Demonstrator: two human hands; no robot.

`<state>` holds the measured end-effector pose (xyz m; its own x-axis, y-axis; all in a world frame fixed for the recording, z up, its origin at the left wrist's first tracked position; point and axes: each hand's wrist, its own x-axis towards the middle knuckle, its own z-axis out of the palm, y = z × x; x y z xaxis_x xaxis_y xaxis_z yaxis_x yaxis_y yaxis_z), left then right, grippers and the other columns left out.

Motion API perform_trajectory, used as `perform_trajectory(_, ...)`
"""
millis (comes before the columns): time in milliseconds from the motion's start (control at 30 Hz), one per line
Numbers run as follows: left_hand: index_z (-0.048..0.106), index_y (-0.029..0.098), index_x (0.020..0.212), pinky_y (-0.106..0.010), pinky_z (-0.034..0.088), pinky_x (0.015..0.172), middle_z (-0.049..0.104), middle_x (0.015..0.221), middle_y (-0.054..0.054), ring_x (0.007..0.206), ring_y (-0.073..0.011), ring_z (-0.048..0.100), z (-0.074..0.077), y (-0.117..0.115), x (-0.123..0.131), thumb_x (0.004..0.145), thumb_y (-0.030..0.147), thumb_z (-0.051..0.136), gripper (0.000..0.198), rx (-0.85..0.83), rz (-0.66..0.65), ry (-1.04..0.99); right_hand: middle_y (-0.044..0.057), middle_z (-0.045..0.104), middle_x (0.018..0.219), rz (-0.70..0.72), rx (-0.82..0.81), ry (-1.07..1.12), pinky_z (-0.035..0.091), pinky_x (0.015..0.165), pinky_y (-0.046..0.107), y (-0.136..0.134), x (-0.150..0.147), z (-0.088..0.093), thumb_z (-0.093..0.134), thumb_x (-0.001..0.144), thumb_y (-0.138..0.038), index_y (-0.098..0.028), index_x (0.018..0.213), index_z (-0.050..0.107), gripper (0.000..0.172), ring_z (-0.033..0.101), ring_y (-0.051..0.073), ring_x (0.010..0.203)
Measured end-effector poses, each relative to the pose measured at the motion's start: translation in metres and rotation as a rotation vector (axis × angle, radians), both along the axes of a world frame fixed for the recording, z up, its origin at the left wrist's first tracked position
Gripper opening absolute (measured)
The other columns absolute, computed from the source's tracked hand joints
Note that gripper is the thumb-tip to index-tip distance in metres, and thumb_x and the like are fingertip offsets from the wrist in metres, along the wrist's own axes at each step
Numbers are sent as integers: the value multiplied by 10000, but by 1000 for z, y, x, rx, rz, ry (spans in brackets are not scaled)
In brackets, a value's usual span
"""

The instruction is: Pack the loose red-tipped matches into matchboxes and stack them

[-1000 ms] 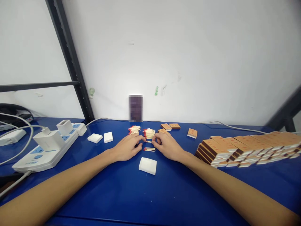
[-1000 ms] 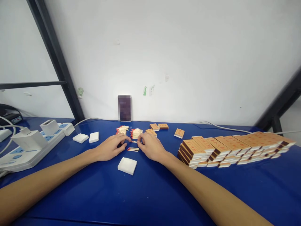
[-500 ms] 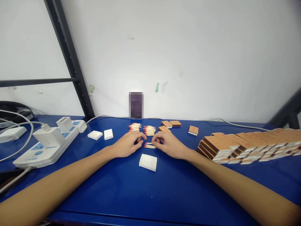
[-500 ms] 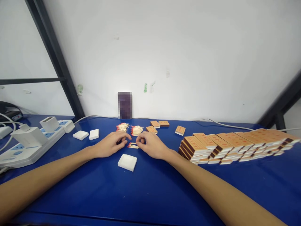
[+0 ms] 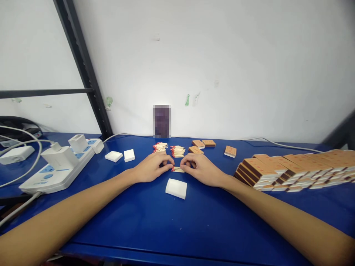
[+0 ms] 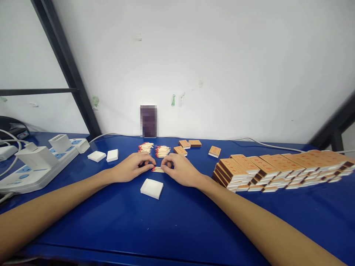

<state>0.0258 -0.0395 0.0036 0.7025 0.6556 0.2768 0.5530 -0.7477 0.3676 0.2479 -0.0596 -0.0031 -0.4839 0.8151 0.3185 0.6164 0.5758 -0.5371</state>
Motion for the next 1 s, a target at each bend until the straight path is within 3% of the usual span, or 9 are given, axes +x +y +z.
perform_trajectory(267,632,201,970,-239,376,632,584,733,16,670,-121,515,-1,0,0,948,264,458,186,22,-11,13,-14,524,711,36,84,18,355,599,265,-3,0,0,553,887,-244,-205,877,681,134,462,117,630)
perform_trajectory(467,628,192,985,-249,396,666,614,777,4,718,-135,539,0,-1,0,938,211,435,199,51,-10,33,-1,478,687,97,103,-30,331,613,287,-2,2,-1,443,971,-354,-184,693,638,381,462,135,673)
perform_trajectory(667,622,197,980,-250,404,678,639,835,2,751,-136,559,0,0,1,931,179,418,210,74,-27,35,3,486,711,92,78,-28,344,628,295,-4,2,1,421,981,-377,-186,708,662,411,475,134,683)
perform_trajectory(1000,619,191,982,-261,422,710,647,895,-18,819,-150,574,-3,2,-1,941,189,402,221,107,-35,52,-9,450,699,135,56,-50,322,611,286,-6,3,4,413,980,-423,-168,618,563,467,432,114,633)
